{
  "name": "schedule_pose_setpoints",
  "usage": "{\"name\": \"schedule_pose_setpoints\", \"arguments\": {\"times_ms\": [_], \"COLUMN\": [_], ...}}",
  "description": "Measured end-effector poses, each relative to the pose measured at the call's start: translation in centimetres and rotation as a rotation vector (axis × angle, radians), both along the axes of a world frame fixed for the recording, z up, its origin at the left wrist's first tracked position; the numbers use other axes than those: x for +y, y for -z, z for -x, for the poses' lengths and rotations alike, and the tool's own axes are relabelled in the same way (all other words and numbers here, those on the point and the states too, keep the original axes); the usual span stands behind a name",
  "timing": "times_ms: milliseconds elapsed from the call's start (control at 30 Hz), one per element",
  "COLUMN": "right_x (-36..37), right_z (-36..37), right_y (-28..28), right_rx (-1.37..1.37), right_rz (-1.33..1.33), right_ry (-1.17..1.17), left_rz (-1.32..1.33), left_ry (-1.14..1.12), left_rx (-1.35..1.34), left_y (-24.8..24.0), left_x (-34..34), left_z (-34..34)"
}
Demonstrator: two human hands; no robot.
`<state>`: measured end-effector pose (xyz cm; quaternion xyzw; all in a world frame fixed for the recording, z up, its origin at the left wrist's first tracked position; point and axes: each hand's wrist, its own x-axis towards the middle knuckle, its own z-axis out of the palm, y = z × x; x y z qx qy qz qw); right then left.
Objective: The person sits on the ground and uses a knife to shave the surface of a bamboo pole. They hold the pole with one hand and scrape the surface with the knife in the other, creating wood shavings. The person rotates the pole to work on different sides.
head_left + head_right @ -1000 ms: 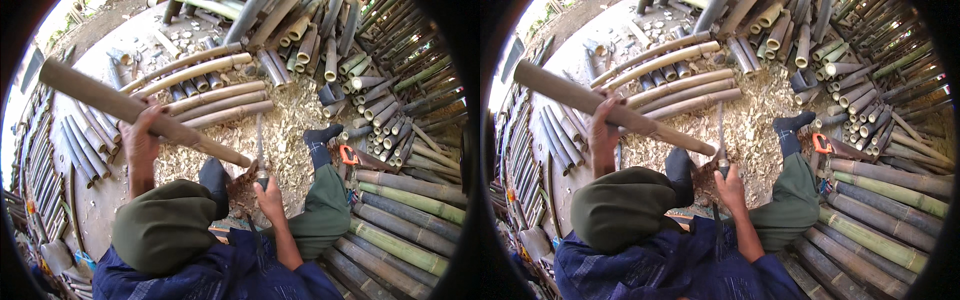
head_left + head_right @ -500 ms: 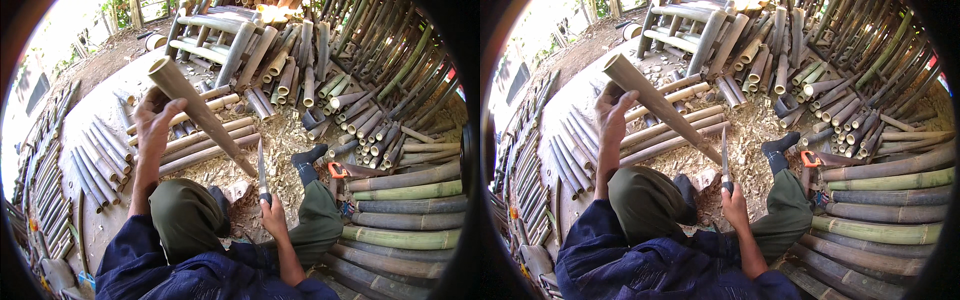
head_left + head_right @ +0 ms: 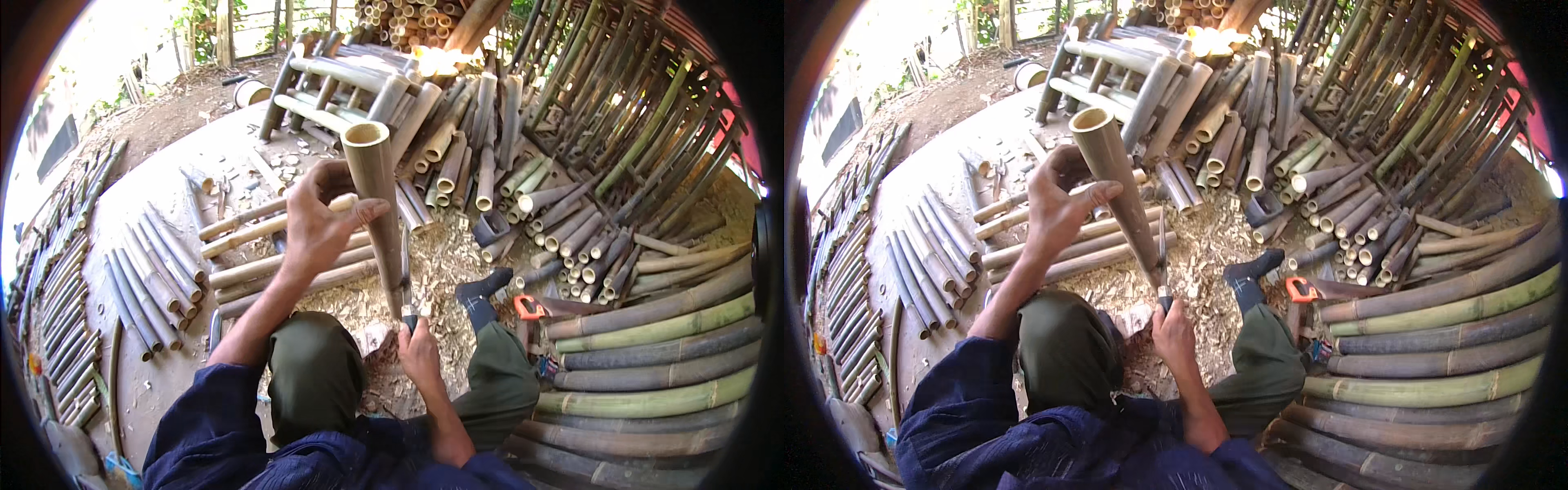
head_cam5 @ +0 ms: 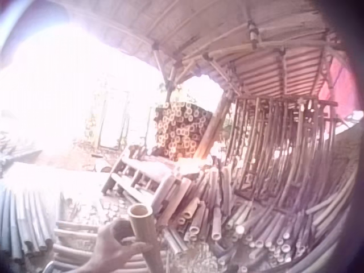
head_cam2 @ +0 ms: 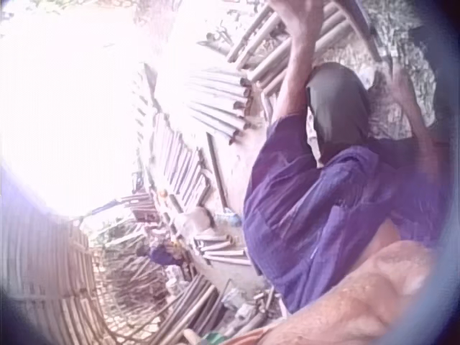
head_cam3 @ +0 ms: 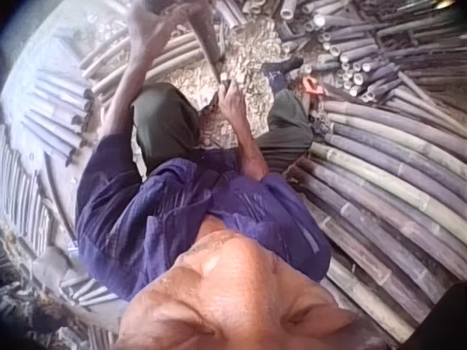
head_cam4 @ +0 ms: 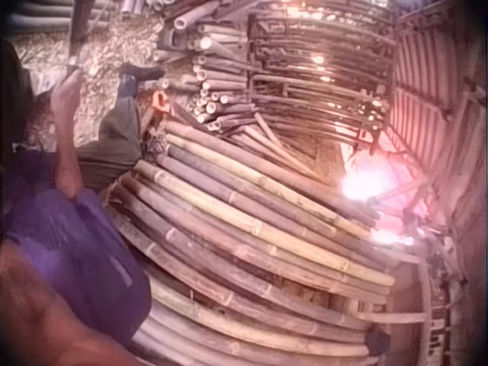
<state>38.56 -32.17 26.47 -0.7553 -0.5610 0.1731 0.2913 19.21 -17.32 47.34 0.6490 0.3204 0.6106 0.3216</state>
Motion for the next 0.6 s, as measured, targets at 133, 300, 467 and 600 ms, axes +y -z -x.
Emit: {"name": "schedule_pose_setpoints", "arguments": {"times_ms": [133,300,467,600], "right_x": [-0.1,0.1,0.7,1.0], "right_z": [-1.4,-3.1,-1.0,0.3], "right_y": [-2.9,-6.6,-18.7,-12.2], "right_rx": [0.044,0.177,0.315,0.528], "right_rz": [0.093,0.146,-0.373,-0.816], "right_ry": [-0.085,-0.080,-0.151,-0.012], "left_rz": [-0.062,-0.175,-0.387,-0.444], "left_ry": [-0.065,-0.043,-0.129,-0.223], "left_rx": [0.034,0.075,0.285,0.322], "left_y": [-0.2,-1.5,-1.9,-4.5], "left_x": [-0.9,-1.6,-0.2,0.2], "left_z": [0.2,-1.1,-0.5,-1.4]}}
